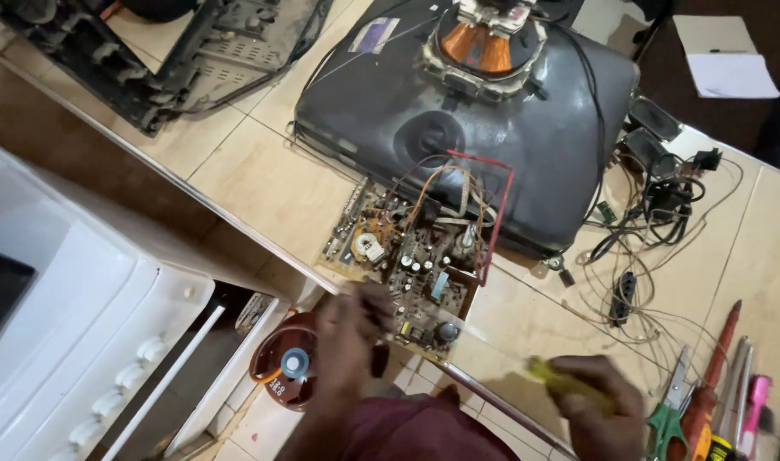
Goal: Repairing a circuit board from a disassembled CRT television using a screwdriver and manual manipulation.
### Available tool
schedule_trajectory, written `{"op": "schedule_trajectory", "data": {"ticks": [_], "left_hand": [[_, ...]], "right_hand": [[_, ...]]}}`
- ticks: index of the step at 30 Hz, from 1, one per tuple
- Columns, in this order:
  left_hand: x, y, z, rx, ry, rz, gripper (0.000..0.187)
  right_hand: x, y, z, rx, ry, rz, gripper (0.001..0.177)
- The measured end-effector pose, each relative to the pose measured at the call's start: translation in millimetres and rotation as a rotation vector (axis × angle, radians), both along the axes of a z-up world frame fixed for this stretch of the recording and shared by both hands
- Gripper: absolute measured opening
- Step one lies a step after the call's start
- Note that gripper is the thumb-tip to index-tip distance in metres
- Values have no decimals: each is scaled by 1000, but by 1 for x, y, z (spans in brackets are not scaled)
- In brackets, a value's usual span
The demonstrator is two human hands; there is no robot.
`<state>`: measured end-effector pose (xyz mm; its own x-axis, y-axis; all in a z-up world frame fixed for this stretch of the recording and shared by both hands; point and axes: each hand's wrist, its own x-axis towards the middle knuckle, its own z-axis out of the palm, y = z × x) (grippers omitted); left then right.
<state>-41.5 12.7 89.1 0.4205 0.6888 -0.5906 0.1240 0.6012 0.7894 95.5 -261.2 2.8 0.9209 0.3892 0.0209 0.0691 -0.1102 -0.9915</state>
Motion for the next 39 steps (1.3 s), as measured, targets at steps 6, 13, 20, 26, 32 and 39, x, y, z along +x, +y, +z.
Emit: {"op": "schedule_trajectory", "data": {"ticks": [6,13,20,26,32,39], "left_hand": [[-5,31,-3,316,-58,81,36],[45,56,3,878,219,-604,75],[66,88,19,560,215,-573,25],[60,97,10,595,291,-788,28],[57,99,-13,813,219,-786,25],[51,78,-20,626,305,-596,28]], "right_hand": [[51,-56,4,231,-111,-51,28],[28,-31,57,-273,-160,-190,32],[-2,-11,44,-285,211,-181,49],[8,-48,-25,-73,244,23,59],[-5,26,12,-141,75,456,30],[-35,144,64,-323,16,532,45]]}}
